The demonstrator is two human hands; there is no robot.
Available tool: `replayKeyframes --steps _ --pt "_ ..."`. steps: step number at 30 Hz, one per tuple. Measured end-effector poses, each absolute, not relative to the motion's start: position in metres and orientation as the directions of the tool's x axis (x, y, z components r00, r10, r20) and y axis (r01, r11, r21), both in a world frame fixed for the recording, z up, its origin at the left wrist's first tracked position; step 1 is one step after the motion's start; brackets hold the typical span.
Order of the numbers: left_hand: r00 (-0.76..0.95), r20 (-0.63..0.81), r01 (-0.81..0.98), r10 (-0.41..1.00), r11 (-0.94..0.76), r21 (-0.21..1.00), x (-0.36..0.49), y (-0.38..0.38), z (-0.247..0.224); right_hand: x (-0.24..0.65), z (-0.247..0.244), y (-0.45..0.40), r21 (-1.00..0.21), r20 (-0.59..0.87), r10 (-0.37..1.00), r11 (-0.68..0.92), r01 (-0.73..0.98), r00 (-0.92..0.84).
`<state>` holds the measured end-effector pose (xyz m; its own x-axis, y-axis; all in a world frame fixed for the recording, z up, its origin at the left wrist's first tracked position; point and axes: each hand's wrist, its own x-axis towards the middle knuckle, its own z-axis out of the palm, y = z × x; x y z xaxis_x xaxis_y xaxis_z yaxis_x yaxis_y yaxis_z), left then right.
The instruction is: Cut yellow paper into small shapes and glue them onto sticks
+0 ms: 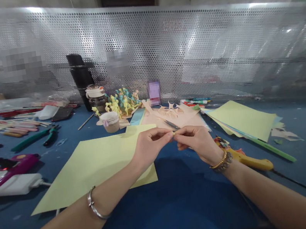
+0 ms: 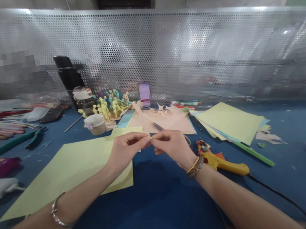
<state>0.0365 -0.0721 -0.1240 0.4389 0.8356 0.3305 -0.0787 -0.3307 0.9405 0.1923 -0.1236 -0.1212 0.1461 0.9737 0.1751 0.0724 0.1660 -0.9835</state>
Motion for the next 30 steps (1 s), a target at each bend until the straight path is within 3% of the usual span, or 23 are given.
replayKeyframes --steps 6,11,16,23,30 --pt "0.452 0.168 -0.079 0.876 -0.149 0.986 0.038 -0.0748 -0.1208 0.1892 -0.1181 -0.1266 -0.889 0.345 0.93 0.28 0.362 0.127" --pt "0.442 0.014 -0.15 0.897 0.058 0.987 0.04 -0.0765 -0.1172 0.189 -0.1176 -0.1268 -0.837 0.403 0.91 0.322 0.442 0.1" --pt "0.449 -0.06 -0.159 0.891 0.145 0.977 0.0403 -0.0775 -0.1156 0.1885 -0.116 -0.1281 -0.803 0.422 0.903 0.33 0.497 0.083" --pt "0.468 -0.088 -0.126 0.879 0.165 0.978 0.0394 -0.0759 -0.1173 0.1887 -0.1171 -0.1262 -0.843 0.373 0.924 0.299 0.447 0.085" --pt "0.459 0.039 -0.084 0.887 0.0 0.996 0.0387 -0.075 -0.1186 0.1916 -0.1216 -0.1233 -0.896 0.29 0.953 0.237 0.376 0.09"
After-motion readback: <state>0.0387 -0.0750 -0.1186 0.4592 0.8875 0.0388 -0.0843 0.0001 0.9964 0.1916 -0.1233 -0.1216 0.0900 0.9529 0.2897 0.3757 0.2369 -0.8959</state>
